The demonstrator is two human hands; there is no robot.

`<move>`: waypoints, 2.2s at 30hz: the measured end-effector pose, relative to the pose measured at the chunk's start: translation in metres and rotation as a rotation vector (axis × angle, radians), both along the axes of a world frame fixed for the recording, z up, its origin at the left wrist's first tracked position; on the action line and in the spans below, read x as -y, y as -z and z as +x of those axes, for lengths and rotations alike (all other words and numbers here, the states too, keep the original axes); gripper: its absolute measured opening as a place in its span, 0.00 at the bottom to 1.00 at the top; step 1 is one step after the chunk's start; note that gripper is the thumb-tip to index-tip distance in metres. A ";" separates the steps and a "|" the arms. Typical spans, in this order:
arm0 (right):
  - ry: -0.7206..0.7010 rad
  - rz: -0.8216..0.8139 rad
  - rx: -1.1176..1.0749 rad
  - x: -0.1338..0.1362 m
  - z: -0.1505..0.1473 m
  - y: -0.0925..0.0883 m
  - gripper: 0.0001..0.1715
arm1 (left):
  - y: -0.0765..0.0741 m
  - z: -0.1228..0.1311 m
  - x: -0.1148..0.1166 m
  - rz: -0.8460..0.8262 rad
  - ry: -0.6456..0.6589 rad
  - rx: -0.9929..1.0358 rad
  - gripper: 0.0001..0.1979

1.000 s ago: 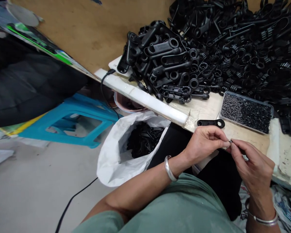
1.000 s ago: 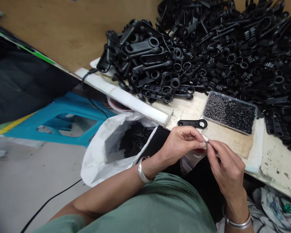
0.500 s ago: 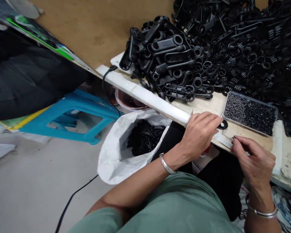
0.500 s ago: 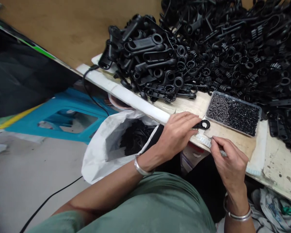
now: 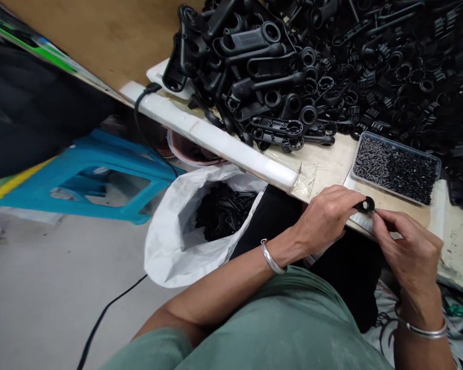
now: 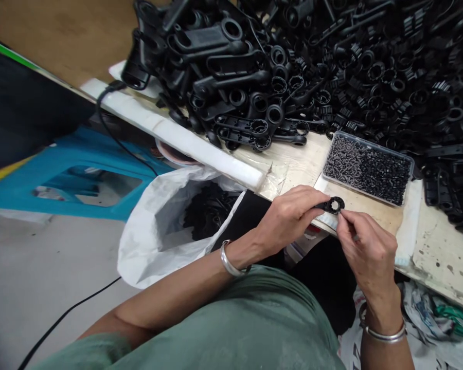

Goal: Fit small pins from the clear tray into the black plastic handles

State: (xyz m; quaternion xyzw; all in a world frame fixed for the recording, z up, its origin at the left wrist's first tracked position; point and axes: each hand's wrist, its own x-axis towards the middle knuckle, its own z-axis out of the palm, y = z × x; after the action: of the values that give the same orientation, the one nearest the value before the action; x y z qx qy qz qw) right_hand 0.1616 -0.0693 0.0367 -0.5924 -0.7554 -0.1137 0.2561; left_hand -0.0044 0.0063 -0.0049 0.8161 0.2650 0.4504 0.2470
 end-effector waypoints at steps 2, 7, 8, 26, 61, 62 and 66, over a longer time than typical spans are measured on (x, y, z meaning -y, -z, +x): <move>-0.025 0.010 0.034 -0.002 -0.002 0.001 0.05 | 0.001 0.000 0.000 0.010 0.000 0.018 0.05; -0.035 -0.008 0.123 -0.007 -0.004 0.002 0.03 | 0.003 0.001 0.000 0.019 0.001 0.047 0.06; -0.040 -0.011 0.146 -0.007 -0.004 0.001 0.02 | 0.004 0.001 0.000 0.020 0.004 0.048 0.05; 0.136 -0.486 -0.156 -0.019 -0.009 -0.021 0.15 | 0.008 0.002 0.001 -0.065 0.059 0.050 0.08; 0.217 -0.564 -0.024 -0.026 -0.020 -0.022 0.10 | 0.006 -0.002 -0.002 -0.073 0.083 0.067 0.07; 0.231 -0.605 -0.238 -0.022 -0.014 -0.021 0.11 | 0.006 -0.002 -0.002 -0.065 0.072 0.089 0.07; 0.426 -0.497 -0.971 -0.003 -0.004 -0.013 0.19 | 0.002 -0.005 0.002 -0.126 0.018 0.144 0.08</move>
State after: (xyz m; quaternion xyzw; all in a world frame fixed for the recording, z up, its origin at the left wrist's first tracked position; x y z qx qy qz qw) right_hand 0.1579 -0.0663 0.0495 -0.7576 -0.4199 0.3025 0.3977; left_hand -0.0094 0.0045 -0.0070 0.7668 0.2669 0.4882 0.3201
